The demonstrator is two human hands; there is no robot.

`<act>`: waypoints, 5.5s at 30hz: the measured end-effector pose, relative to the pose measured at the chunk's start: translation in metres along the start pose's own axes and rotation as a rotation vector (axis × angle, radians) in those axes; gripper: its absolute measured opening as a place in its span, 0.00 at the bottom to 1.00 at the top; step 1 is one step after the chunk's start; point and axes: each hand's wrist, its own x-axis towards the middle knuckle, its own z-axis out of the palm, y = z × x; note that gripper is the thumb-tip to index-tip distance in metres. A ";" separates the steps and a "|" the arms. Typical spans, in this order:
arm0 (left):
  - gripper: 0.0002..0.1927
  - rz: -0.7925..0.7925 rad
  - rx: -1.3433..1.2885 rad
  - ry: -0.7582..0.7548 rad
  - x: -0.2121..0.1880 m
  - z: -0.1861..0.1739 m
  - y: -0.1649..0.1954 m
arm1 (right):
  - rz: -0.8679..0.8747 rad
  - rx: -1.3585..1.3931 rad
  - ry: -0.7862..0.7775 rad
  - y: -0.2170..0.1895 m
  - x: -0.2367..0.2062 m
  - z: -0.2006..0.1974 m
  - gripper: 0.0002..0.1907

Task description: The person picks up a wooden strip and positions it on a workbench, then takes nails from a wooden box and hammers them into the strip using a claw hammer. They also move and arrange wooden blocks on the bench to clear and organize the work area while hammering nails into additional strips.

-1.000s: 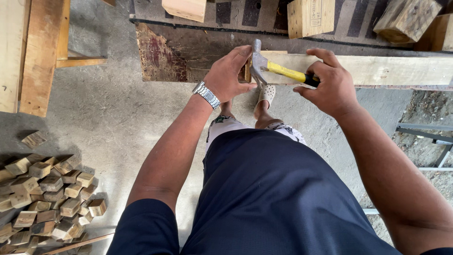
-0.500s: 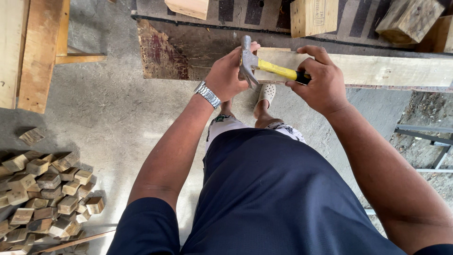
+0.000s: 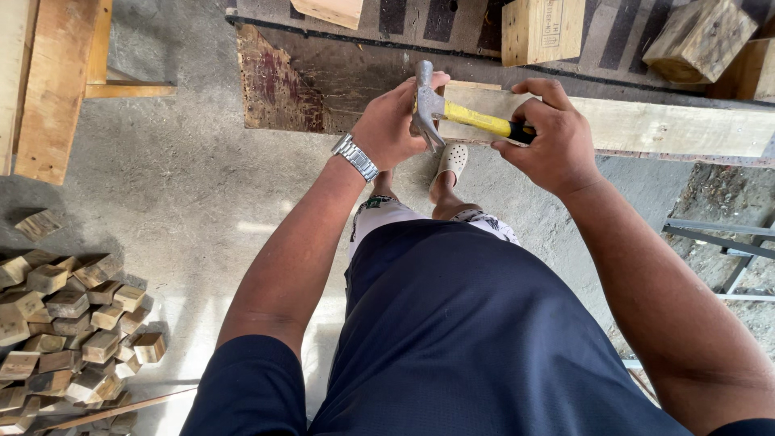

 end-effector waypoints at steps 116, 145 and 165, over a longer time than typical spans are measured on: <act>0.56 0.033 -0.040 0.037 -0.007 0.002 -0.010 | 0.015 -0.161 -0.010 -0.021 0.008 0.014 0.19; 0.65 0.056 -0.097 0.085 -0.010 0.007 -0.014 | 0.005 -0.157 -0.004 -0.021 0.009 0.016 0.19; 0.21 -0.326 -0.348 0.503 -0.042 0.041 0.032 | 0.037 -0.184 -0.031 -0.028 0.014 0.009 0.19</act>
